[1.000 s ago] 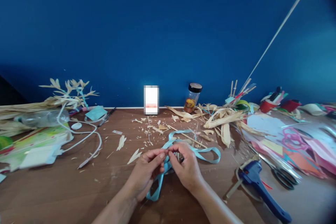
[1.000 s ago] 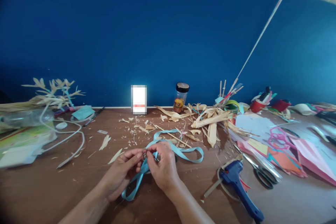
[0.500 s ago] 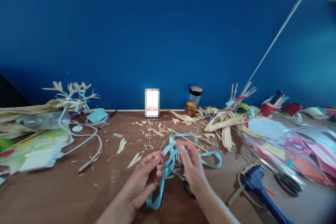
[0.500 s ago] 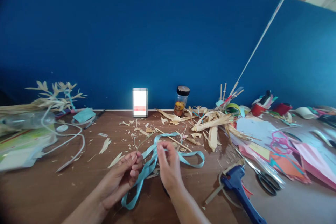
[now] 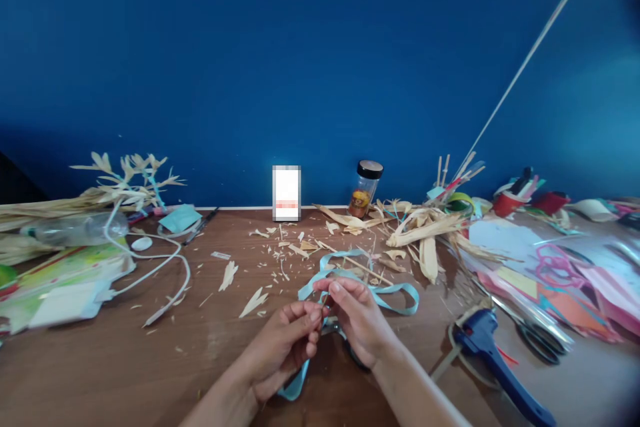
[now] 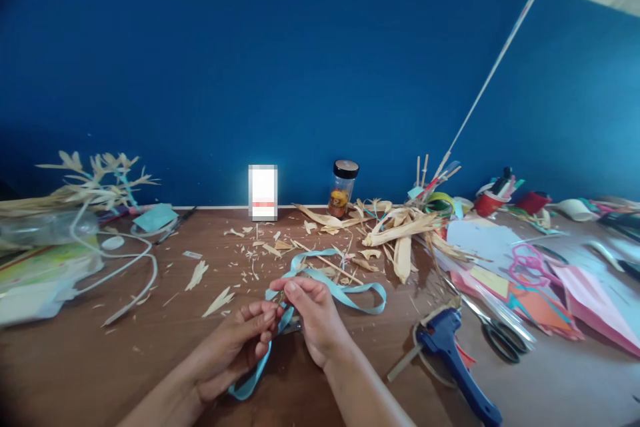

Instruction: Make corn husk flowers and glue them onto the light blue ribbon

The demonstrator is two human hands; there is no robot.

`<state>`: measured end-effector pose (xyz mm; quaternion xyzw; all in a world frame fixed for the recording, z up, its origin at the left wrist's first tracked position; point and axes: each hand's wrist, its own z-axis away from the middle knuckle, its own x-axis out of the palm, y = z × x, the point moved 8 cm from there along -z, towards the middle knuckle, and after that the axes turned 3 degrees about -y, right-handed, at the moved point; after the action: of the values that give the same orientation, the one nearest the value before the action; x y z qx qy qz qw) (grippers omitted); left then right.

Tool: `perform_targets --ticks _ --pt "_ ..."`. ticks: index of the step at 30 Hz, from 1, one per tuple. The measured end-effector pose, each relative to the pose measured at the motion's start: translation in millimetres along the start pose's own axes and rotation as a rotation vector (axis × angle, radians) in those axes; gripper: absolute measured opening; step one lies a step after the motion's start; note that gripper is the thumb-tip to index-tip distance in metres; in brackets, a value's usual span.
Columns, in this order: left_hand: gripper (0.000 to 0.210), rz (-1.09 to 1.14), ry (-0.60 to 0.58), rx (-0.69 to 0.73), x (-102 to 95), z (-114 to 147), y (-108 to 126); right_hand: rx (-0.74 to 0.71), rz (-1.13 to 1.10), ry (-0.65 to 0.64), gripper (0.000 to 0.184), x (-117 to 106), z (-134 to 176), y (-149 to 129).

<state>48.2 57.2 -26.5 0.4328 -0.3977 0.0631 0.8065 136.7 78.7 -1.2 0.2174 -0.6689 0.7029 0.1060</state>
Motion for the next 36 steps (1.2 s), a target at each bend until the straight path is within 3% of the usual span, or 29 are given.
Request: perform_targets --ticks 7,21,26,36 --pt "0.020 -0.071 0.003 -0.049 0.4 1 -3 -0.008 -0.028 0.055 0.009 -6 -1 -1" --pt "0.017 -0.195 -0.037 -0.008 3.3 2 -4 -0.064 -0.128 0.036 0.021 -7 -2 -5" --pt "0.022 -0.226 0.061 -0.012 -1.8 0 -4 -0.053 -0.148 0.030 0.024 -5 -2 -4" --pt "0.028 -0.268 0.099 0.081 -1.8 5 2 -0.089 -0.194 0.015 0.024 -1 -1 -11"
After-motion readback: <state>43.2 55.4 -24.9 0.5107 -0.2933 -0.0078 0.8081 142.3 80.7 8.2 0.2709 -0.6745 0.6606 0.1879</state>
